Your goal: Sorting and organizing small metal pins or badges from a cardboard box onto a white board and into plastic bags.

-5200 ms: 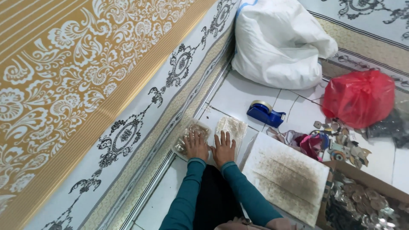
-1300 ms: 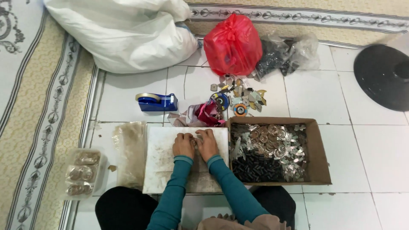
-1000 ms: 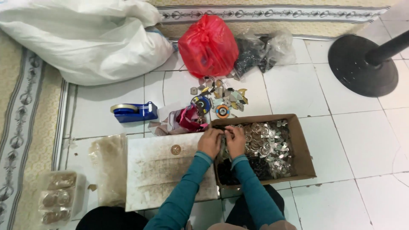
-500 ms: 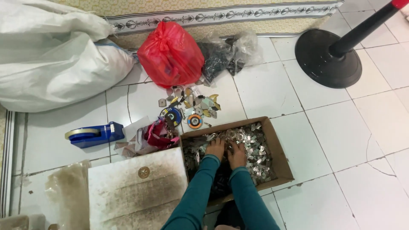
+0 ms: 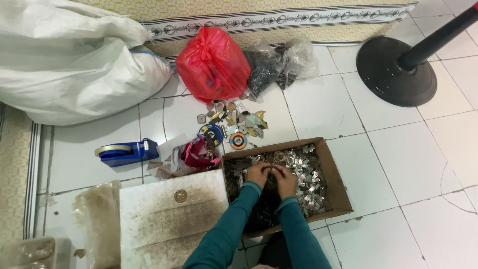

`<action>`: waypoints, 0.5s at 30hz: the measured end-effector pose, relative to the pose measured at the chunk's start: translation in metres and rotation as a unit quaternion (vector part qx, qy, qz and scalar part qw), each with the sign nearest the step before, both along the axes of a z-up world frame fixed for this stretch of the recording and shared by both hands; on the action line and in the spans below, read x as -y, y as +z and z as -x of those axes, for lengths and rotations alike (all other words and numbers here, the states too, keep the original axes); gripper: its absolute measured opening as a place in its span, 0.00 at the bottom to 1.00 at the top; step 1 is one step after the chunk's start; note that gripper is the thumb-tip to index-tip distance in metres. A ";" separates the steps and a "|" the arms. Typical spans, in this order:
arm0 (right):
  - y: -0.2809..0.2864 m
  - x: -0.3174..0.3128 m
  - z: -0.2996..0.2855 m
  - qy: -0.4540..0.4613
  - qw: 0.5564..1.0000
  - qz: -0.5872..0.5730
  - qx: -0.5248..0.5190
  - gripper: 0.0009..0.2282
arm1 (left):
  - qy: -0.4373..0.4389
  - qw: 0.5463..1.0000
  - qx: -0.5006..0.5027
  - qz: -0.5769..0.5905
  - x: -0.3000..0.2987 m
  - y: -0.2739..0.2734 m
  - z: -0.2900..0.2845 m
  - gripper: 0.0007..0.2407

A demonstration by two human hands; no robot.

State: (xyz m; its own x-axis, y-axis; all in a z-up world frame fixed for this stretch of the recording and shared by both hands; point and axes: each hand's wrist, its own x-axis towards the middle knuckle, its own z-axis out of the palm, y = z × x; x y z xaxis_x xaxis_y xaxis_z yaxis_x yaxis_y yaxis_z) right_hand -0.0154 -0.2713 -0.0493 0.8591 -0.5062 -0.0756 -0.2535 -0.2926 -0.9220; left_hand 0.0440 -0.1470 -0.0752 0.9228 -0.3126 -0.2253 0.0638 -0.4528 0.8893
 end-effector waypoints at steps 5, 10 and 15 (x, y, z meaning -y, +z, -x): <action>0.080 -0.061 0.014 0.021 0.997 -0.068 0.013 0.13 | 0.093 0.993 -0.017 0.077 -0.064 0.081 0.036 0.12; 0.087 -0.146 0.023 0.090 0.992 -0.092 0.012 0.13 | 0.190 0.977 0.054 0.083 -0.165 0.106 0.078 0.15; 0.061 -0.241 0.045 0.205 0.977 -0.039 -0.037 0.12 | 0.272 0.959 0.073 -0.015 -0.260 0.081 0.122 0.13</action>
